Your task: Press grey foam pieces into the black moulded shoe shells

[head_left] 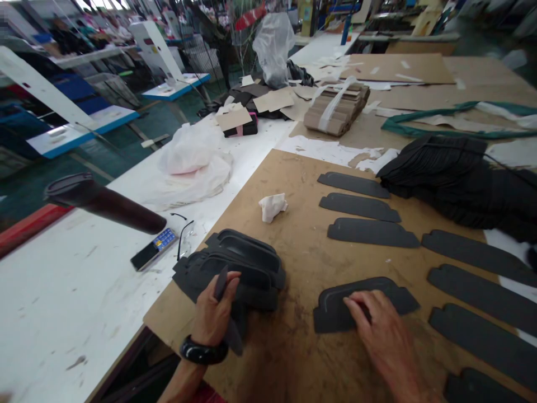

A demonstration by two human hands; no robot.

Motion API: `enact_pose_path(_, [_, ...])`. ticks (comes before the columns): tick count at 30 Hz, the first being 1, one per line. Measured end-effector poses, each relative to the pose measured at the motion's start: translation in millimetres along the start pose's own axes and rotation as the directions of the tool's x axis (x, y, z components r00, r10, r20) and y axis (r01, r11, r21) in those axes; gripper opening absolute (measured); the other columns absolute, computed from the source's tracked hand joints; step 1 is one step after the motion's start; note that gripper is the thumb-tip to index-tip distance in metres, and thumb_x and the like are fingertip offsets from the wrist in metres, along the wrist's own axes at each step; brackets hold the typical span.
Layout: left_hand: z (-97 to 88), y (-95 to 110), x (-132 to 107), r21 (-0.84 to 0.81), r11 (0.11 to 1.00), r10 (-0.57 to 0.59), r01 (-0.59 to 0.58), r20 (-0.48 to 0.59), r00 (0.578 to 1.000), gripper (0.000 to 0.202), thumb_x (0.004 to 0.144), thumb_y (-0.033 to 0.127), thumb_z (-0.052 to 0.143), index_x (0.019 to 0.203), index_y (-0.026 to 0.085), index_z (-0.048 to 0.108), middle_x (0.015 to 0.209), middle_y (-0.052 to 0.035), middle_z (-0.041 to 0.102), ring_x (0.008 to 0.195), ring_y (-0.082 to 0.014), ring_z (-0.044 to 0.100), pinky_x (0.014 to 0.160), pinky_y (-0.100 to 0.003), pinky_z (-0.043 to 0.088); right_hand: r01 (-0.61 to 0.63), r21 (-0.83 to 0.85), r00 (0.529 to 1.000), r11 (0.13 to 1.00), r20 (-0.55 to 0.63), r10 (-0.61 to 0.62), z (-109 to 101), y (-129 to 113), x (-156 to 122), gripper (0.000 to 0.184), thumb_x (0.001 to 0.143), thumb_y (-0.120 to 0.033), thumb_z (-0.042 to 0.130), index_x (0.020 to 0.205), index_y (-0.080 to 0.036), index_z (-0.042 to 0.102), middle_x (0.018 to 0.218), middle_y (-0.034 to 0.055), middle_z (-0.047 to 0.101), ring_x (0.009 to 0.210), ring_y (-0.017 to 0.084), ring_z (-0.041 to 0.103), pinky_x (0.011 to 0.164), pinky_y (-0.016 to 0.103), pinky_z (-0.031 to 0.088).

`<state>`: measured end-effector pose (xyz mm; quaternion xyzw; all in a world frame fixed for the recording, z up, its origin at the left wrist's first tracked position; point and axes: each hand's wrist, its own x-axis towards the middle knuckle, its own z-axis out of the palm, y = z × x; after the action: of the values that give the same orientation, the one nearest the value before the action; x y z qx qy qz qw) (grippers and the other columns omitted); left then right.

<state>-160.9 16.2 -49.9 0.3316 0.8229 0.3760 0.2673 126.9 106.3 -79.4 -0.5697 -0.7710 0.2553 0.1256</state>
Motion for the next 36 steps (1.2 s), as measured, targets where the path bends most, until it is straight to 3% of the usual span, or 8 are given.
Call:
enact_pose_path(2, [-11.1, -7, 11, -0.006, 0.995, -0.095, 0.095, 0.040, 0.995, 0.034, 0.071, 0.048, 0.058, 0.088, 0.020, 0.065, 0.068, -0.0010, 0.058, 0.062, -0.0179, 0.053, 0.058, -0.028, 0.043, -0.054, 0.244, 0.988, 0.968, 0.152, 0.017, 7, -36, 11, 0.026, 0.086, -0.037, 0.041, 0.085, -0.020, 0.061, 0.086, 0.0046, 0.061, 0.080, 0.017, 0.055, 0.072, 0.026, 0.038])
enact_pose_path(4, [-16.5, -15, 18, -0.014, 0.990, -0.142, 0.143, 0.059, 0.988, 0.037, 0.068, 0.050, 0.059, 0.087, 0.018, 0.065, 0.064, -0.0004, 0.056, 0.058, -0.0167, 0.052, 0.053, -0.026, 0.043, -0.147, 0.380, 0.931, 0.913, 0.366, -0.003, 20, -71, 23, 0.026, 0.085, -0.036, 0.043, 0.083, -0.019, 0.062, 0.080, 0.0023, 0.063, 0.074, 0.015, 0.056, 0.066, 0.023, 0.038])
enact_pose_path(8, [-15.2, -31, 23, -0.044, 0.981, -0.187, 0.191, 0.083, 0.979, 0.044, 0.064, 0.052, 0.059, 0.086, 0.015, 0.064, 0.059, 0.0004, 0.054, 0.054, -0.0162, 0.053, 0.048, -0.026, 0.043, -0.245, 0.417, 0.876, 0.875, 0.482, 0.015, 53, -110, 45, 0.020, 0.079, -0.031, 0.050, 0.084, -0.017, 0.064, 0.079, 0.0013, 0.065, 0.076, 0.013, 0.057, 0.068, 0.021, 0.037])
enact_pose_path(13, [-12.1, -44, 27, -0.079, 0.972, -0.212, 0.223, 0.133, 0.968, 0.046, 0.065, 0.053, 0.056, 0.089, 0.014, 0.061, 0.061, 0.0003, 0.053, 0.055, -0.0152, 0.052, 0.048, -0.025, 0.043, -0.291, 0.353, 0.845, 0.889, 0.530, 0.066, 76, -111, 56, 0.022, 0.076, -0.034, 0.053, 0.078, -0.016, 0.064, 0.070, 0.0013, 0.062, 0.065, 0.011, 0.055, 0.058, 0.020, 0.035])
enact_pose_path(17, [-13.2, -46, 30, -0.082, 0.970, -0.214, 0.228, 0.152, 0.965, 0.044, 0.067, 0.051, 0.055, 0.090, 0.014, 0.060, 0.060, 0.0011, 0.051, 0.054, -0.0142, 0.051, 0.048, -0.024, 0.042, -0.302, 0.297, 0.837, 0.906, 0.537, 0.103, 80, -112, 59, 0.019, 0.073, -0.034, 0.055, 0.075, -0.017, 0.063, 0.062, -0.0006, 0.059, 0.057, 0.010, 0.051, 0.053, 0.020, 0.032])
enact_pose_path(28, [-12.7, -54, 38, 0.019, 0.980, -0.198, 0.198, 0.169, 0.965, 0.031, 0.069, 0.045, 0.058, 0.083, 0.018, 0.061, 0.064, 0.0015, 0.052, 0.054, -0.0134, 0.049, 0.051, -0.024, 0.039, -0.283, 0.173, 0.851, 0.943, 0.499, 0.164, 91, -116, 62, 0.013, 0.071, -0.028, 0.053, 0.066, -0.018, 0.060, 0.060, -0.0003, 0.058, 0.059, 0.010, 0.050, 0.053, 0.021, 0.027])
enact_pose_path(32, [-13.3, -48, 40, -0.003, 0.980, -0.194, 0.197, 0.180, 0.964, 0.037, 0.071, 0.052, 0.053, 0.080, 0.017, 0.061, 0.060, 0.0015, 0.050, 0.050, -0.0127, 0.048, 0.048, -0.024, 0.039, -0.271, 0.216, 0.847, 0.938, 0.516, 0.126, 86, -116, 62, 0.016, 0.073, -0.023, 0.048, 0.068, -0.016, 0.061, 0.061, 0.0004, 0.060, 0.058, 0.009, 0.052, 0.052, 0.019, 0.028])
enact_pose_path(36, [-20.9, -40, 42, -0.063, 0.969, -0.223, 0.240, 0.205, 0.953, 0.053, 0.068, 0.063, 0.046, 0.081, 0.014, 0.061, 0.065, -0.0016, 0.053, 0.048, -0.0140, 0.050, 0.044, -0.026, 0.042, -0.263, 0.290, 0.849, 0.920, 0.523, 0.078, 66, -109, 60, 0.033, 0.081, -0.033, 0.041, 0.061, -0.015, 0.060, 0.051, -0.0005, 0.056, 0.050, 0.008, 0.049, 0.051, 0.019, 0.029])
